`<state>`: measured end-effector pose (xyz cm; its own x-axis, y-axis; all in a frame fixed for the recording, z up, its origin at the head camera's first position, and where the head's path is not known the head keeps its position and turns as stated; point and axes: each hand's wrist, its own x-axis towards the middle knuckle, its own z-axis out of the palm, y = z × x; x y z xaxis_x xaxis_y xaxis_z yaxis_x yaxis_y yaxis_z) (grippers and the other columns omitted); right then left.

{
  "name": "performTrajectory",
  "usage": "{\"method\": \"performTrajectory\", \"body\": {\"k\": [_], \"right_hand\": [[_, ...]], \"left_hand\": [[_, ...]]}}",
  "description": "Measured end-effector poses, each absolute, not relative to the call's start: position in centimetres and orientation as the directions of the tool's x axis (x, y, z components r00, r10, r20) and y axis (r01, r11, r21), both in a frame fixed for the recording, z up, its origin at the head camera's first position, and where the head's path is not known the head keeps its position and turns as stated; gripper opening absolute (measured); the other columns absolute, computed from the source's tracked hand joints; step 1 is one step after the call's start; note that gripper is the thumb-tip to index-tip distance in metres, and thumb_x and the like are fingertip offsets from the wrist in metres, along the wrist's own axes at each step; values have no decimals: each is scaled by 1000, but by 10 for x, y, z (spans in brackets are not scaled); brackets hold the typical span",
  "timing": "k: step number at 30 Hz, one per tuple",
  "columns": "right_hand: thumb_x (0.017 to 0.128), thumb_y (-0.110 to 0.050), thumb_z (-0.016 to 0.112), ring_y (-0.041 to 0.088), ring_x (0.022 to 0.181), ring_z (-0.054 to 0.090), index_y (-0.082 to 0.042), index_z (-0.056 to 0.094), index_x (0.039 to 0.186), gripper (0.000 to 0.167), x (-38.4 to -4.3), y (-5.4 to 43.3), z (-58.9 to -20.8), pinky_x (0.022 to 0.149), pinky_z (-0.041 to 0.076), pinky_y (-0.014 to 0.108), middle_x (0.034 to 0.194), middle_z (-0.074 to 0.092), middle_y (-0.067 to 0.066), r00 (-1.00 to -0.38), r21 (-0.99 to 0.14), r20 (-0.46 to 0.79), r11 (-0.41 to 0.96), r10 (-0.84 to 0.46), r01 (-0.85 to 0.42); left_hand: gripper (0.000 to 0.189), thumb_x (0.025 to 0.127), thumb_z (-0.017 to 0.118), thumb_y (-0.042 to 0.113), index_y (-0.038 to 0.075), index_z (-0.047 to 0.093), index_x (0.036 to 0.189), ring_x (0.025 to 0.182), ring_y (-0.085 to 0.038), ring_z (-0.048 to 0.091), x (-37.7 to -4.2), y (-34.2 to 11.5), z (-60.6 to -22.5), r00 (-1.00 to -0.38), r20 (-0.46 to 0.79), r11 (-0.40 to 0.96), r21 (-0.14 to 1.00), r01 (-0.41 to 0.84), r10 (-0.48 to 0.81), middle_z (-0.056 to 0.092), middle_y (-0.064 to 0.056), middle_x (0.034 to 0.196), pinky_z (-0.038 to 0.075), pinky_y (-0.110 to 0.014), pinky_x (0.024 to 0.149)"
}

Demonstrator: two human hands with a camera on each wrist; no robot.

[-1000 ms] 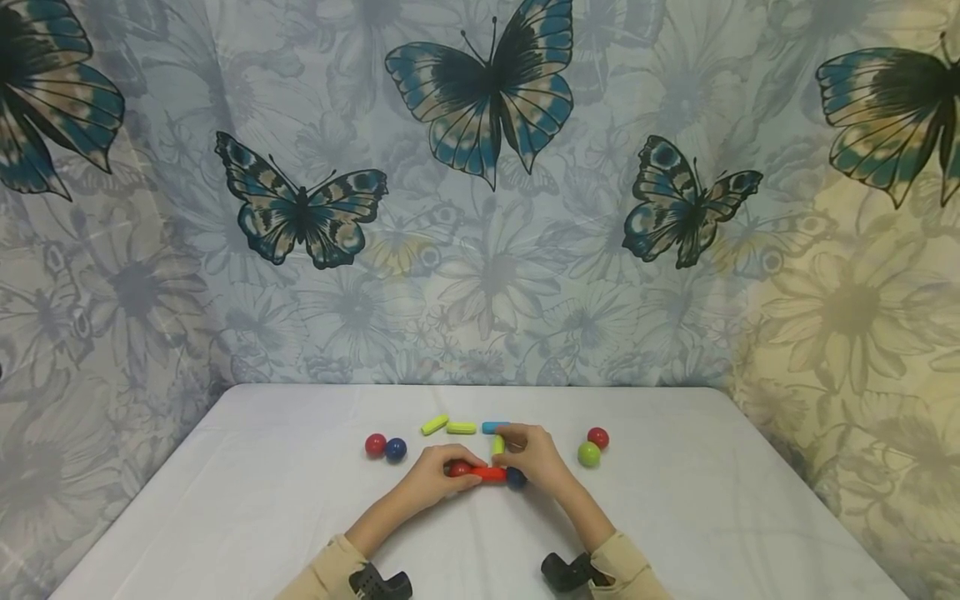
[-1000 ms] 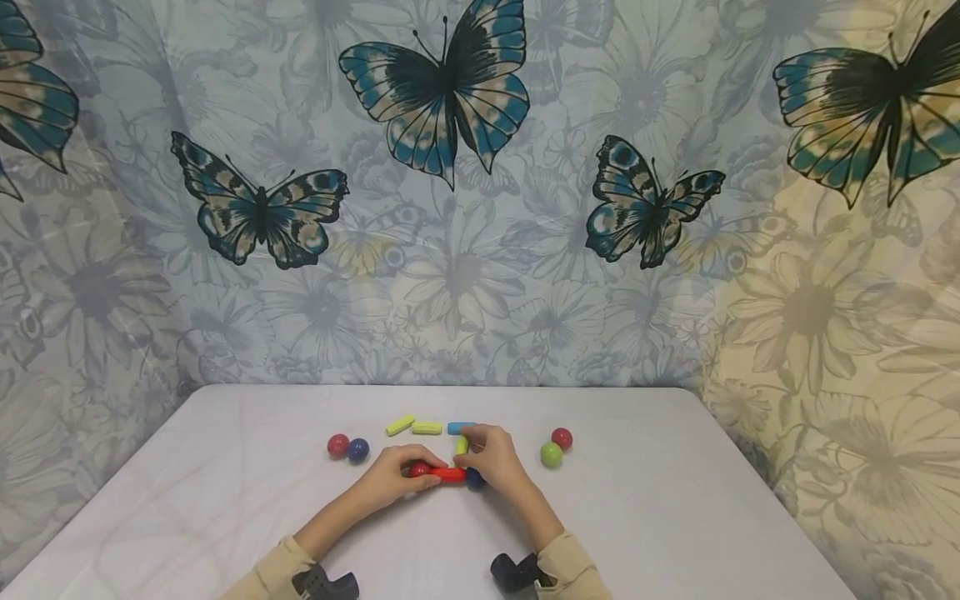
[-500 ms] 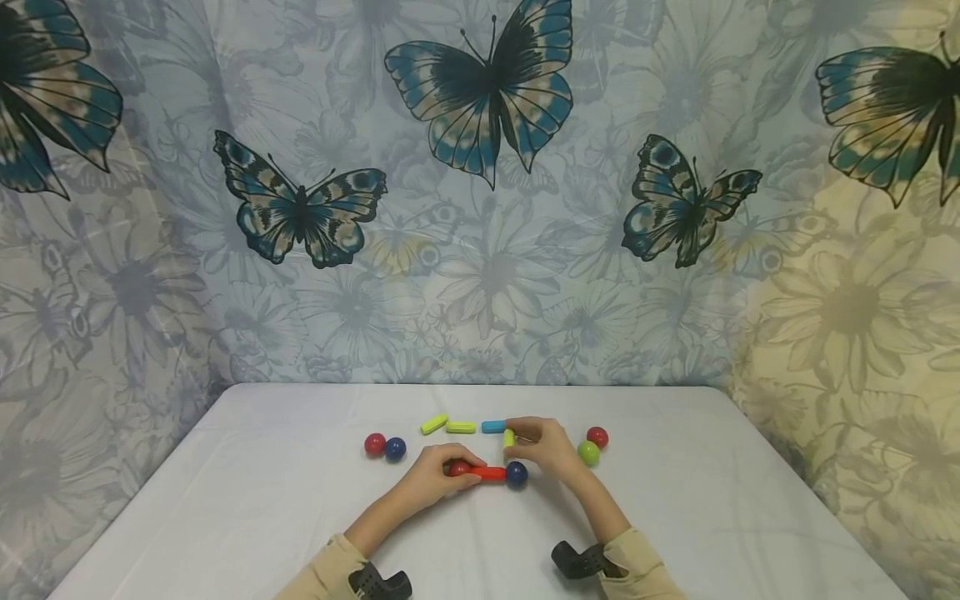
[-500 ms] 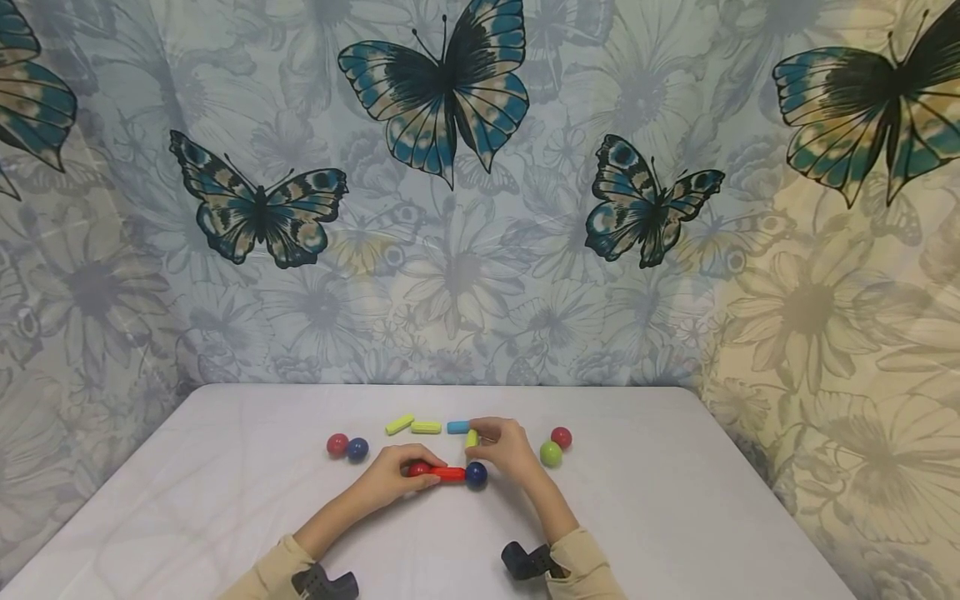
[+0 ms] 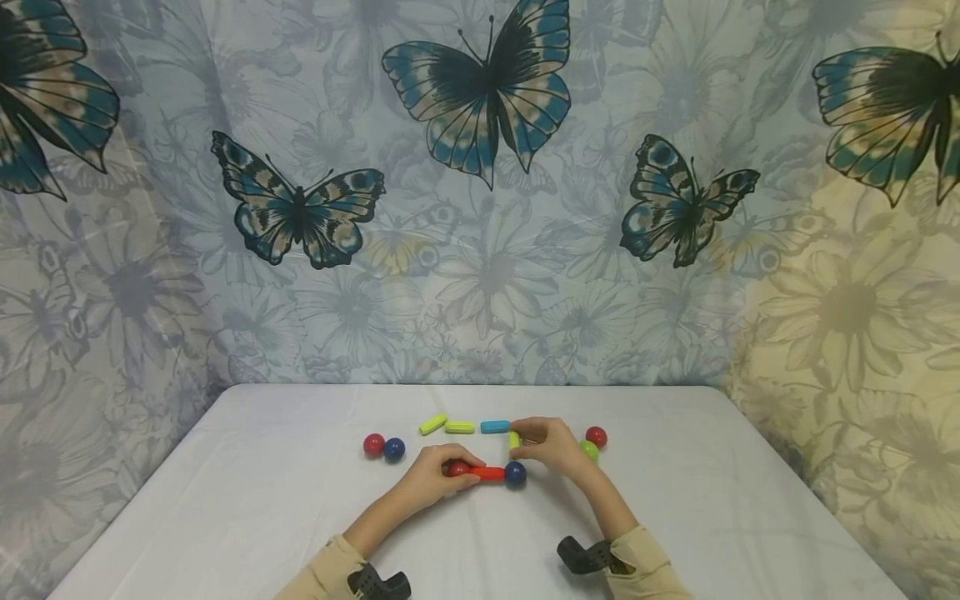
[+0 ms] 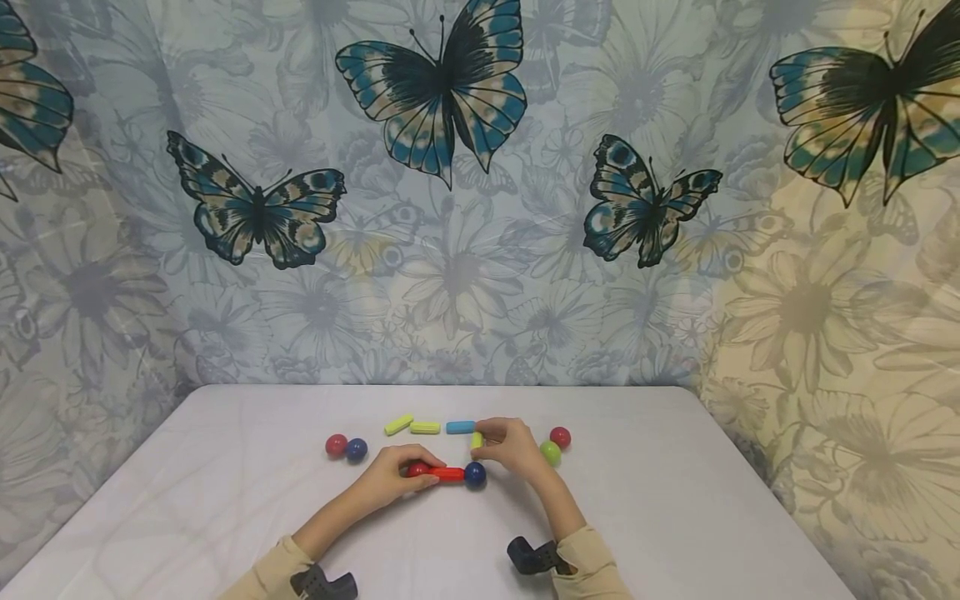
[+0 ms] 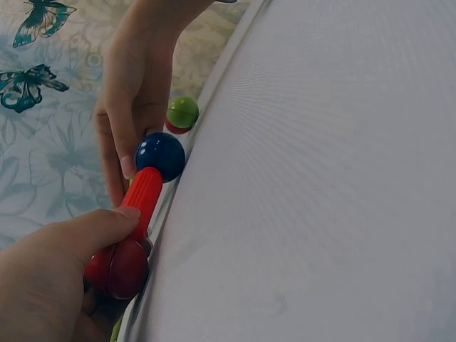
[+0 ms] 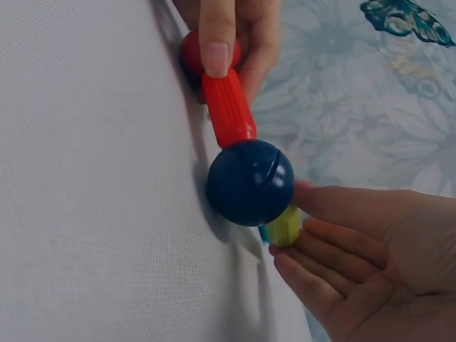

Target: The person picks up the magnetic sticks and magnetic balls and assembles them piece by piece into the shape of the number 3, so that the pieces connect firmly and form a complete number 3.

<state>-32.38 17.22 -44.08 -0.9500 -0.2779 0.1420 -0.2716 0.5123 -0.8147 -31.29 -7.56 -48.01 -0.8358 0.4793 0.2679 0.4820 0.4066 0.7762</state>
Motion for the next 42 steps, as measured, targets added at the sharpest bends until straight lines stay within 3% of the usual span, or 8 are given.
{"method": "performTrajectory", "body": {"k": [9,29,42], "right_hand": [[81,-9,78,36,115,64,4,64,120,44,-321,171,-436,95,55,40,122,67,22,-962,-825,85,524,-260,-214],[81,-9,78,38,115,64,5,64,121,45,-322,173,-435,94,55,41,122,67,23,-947,-817,101,518,-305,-254],[90,-17,69,30,113,66,-4,69,116,30,-323,171,-438,96,54,44,117,71,13,-971,-809,100,551,-218,-207]], "left_hand": [[17,85,76,26,24,75,102,98,-7,62,-312,-76,-480,-827,292,387,776,499,481,74,6,102,48,-22,90],[18,84,76,27,26,74,102,101,-10,61,-311,-76,-480,-842,265,379,801,464,471,74,8,103,47,-26,92],[18,86,74,28,25,74,104,101,-8,61,-311,-77,-479,-836,262,397,785,475,481,74,7,105,47,-25,93]]}}
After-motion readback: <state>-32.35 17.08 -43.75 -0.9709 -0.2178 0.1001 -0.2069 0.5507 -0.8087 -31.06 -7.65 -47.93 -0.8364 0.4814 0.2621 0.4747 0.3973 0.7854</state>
